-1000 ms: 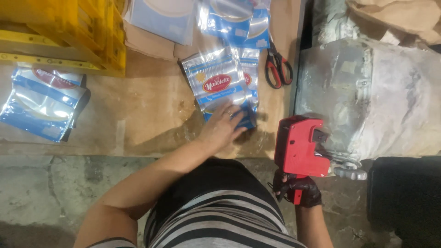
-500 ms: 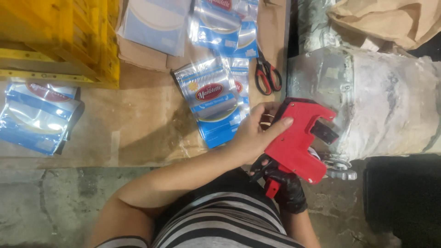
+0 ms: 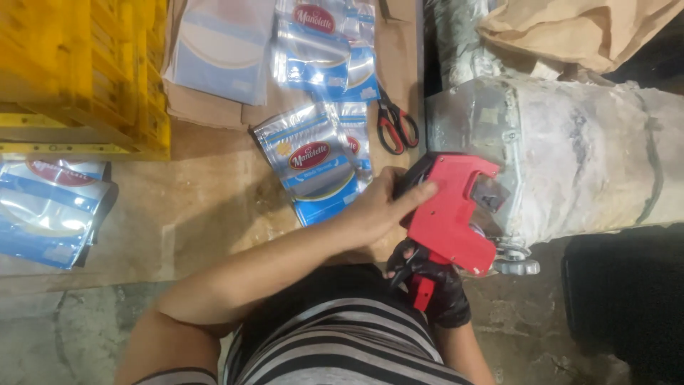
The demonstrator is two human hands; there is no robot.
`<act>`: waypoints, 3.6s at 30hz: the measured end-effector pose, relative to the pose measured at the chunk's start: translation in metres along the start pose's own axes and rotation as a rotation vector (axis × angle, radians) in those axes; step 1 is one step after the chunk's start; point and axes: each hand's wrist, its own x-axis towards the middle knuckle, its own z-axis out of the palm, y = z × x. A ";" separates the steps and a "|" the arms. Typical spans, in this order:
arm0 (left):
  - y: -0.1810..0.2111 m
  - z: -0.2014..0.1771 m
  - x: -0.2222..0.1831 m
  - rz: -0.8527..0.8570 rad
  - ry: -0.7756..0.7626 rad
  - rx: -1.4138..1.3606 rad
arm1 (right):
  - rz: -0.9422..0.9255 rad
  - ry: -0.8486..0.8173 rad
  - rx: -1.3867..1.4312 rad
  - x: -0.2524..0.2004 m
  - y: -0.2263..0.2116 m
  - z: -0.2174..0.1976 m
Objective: Apply tags and prepare plastic food pouches for packaging using a tagging tool and scissors.
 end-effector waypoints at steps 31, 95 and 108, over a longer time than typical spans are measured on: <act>0.064 -0.044 0.051 0.444 -0.241 0.358 | -0.075 -0.261 0.200 0.018 -0.011 -0.026; 0.045 -0.012 0.024 0.760 0.179 0.341 | -0.147 -0.091 0.222 0.007 -0.022 0.018; 0.054 -0.007 0.000 0.386 -0.026 -0.028 | -0.079 0.020 0.056 -0.008 -0.018 0.023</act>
